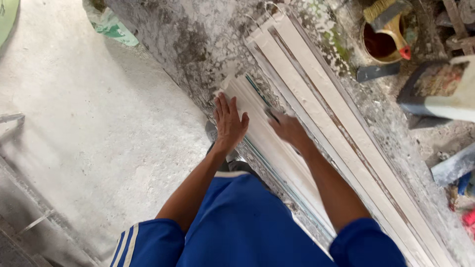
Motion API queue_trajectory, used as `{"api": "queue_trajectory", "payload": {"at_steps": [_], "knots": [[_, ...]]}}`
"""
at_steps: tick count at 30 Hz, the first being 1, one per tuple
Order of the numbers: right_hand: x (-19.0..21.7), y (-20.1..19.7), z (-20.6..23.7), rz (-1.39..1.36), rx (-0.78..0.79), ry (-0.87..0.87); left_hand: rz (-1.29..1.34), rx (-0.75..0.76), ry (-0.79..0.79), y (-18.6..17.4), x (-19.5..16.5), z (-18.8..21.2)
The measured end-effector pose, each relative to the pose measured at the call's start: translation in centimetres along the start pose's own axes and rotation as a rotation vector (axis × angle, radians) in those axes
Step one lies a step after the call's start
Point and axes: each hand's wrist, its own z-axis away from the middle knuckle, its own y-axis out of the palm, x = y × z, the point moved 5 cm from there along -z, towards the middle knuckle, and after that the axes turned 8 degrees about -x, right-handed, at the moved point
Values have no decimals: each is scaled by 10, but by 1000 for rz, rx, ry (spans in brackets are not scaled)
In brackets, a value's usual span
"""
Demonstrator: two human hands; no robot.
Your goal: The person smooths long plaster cornice moldings laid on a workshop bench. They first wipe a board with a cloth, then run a small hand scraper along the edges and grooved faces of the moldings, steadying each piece with the other hand and working along successive sections.
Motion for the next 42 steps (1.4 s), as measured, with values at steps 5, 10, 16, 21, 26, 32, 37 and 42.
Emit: {"api": "queue_trajectory", "payload": {"at_steps": [5, 10, 16, 21, 26, 32, 37, 42], "knots": [[-152, 13, 197, 80, 254, 457, 38, -89, 47, 7, -3, 15], [-191, 23, 244, 100, 312, 517, 41, -58, 66, 13, 2, 17], [-57, 27, 62, 52, 272, 366, 102, 51, 65, 7, 2, 21], [90, -9, -93, 27, -112, -111, 160, 296, 71, -8, 10, 9], [82, -1, -88, -38, 1, 111, 176, 641, 5, -28, 28, -11], [-51, 5, 104, 77, 153, 428, 131, 769, 71, -34, 26, -11], [-73, 2, 135, 9, 190, 458, 120, 686, 59, -29, 18, -7], [36, 8, -29, 10, 134, 241, 155, 642, 61, -27, 22, -10]]}}
